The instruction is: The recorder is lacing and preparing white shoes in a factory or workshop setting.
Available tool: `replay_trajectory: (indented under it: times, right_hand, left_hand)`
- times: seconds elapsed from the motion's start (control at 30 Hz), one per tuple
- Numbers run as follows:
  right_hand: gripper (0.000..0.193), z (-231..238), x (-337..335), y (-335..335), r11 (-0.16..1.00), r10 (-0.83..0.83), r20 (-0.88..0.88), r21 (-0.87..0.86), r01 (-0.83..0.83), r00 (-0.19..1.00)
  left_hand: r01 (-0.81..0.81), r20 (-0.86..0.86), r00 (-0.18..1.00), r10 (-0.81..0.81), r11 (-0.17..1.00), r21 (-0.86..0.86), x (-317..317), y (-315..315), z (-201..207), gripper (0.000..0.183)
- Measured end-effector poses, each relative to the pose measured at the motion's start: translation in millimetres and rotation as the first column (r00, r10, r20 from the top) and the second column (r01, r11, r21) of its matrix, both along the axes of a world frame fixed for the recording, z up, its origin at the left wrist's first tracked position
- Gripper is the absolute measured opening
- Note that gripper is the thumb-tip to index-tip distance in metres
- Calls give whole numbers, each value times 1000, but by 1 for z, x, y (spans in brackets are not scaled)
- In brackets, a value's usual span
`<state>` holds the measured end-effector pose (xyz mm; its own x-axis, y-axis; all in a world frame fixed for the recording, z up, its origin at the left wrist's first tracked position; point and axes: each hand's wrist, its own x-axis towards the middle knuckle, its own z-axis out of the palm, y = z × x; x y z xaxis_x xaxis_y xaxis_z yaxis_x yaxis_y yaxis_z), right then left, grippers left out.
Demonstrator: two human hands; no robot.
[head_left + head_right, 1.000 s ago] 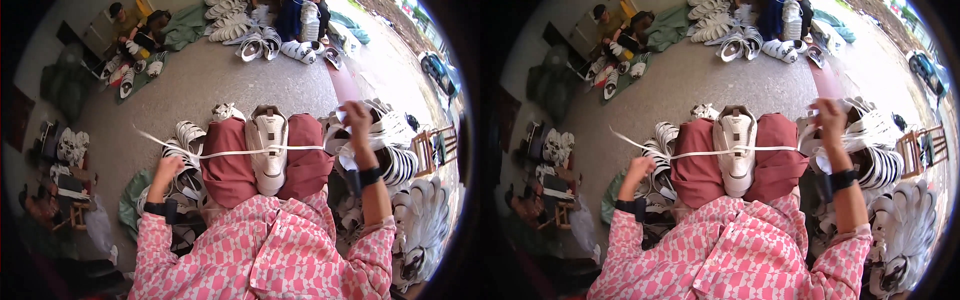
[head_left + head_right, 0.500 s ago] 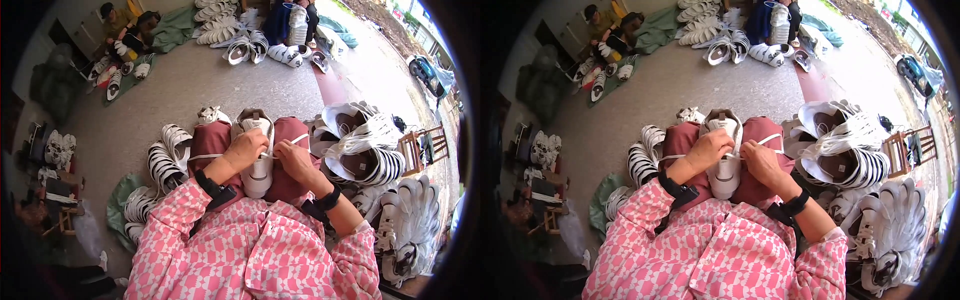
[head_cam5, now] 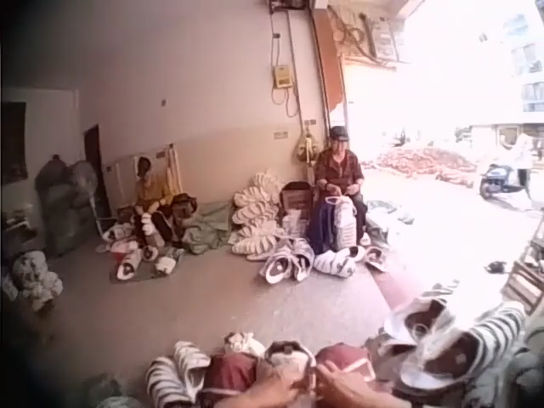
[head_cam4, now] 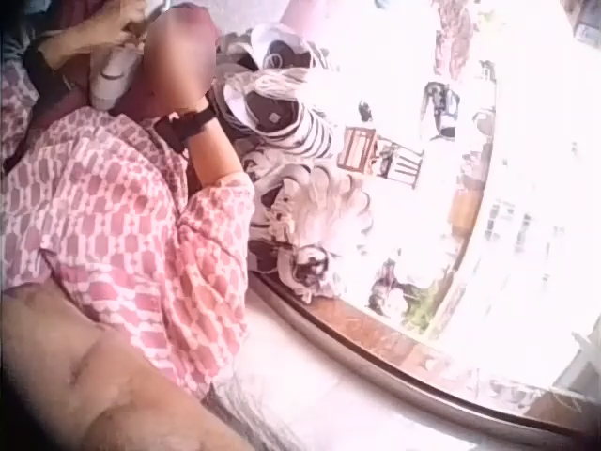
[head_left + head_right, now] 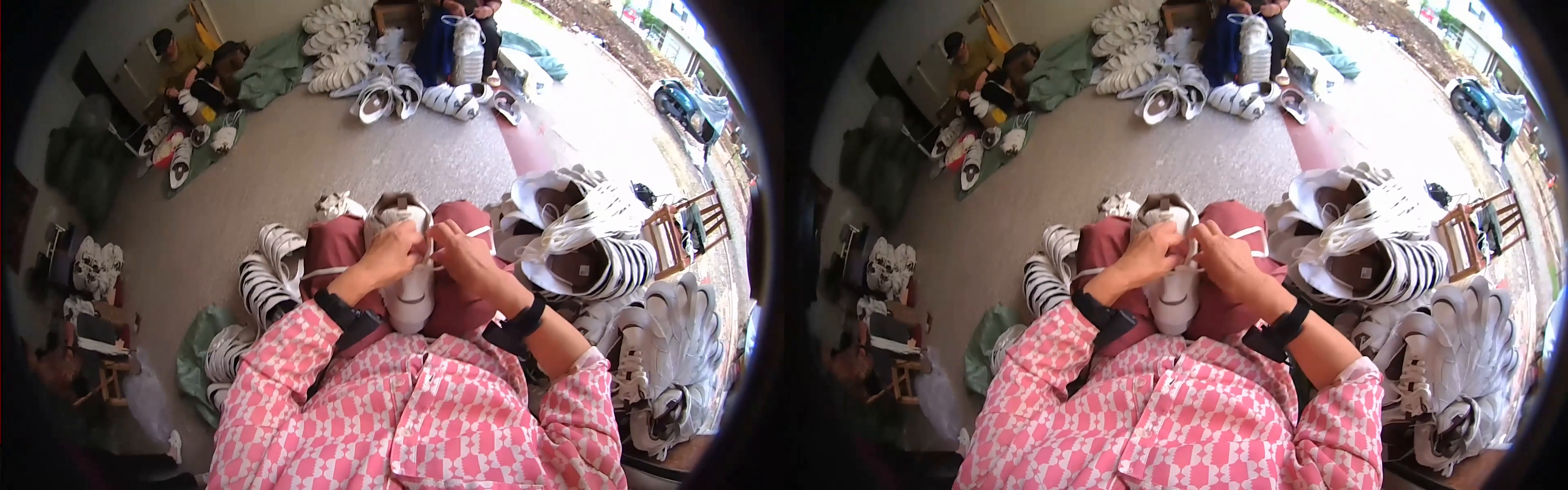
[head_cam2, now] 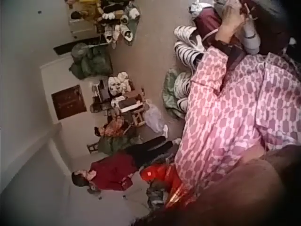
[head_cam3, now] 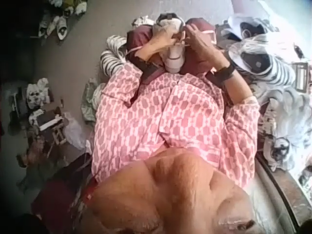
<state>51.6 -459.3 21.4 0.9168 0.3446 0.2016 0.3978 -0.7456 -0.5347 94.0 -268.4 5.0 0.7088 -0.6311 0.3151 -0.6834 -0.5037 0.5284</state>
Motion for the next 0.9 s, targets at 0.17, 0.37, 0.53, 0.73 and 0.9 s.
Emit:
replay_trajectory:
  times: [0.17,0.37,0.53,0.73,0.9]
  right_hand:
    - [33,3,13,-9,961,243,62,-155,-231,968]
    - [29,2,37,-16,916,389,78,-141,-376,918]
    - [28,2,44,-21,919,395,158,-64,-390,905]
    - [29,23,40,-15,910,403,-84,-75,-409,911]
    - [23,18,37,-16,906,424,-32,22,-423,905]
  left_hand:
    - [12,-37,999,-11,1000,4,-2,4,0,10]
    - [25,-118,993,-29,999,-41,0,4,-3,8]
    - [-19,40,999,21,998,-54,-1,-1,0,6]
    - [-42,5,999,44,980,-195,18,35,18,7]
    - [-703,304,515,801,598,-385,102,204,68,16]
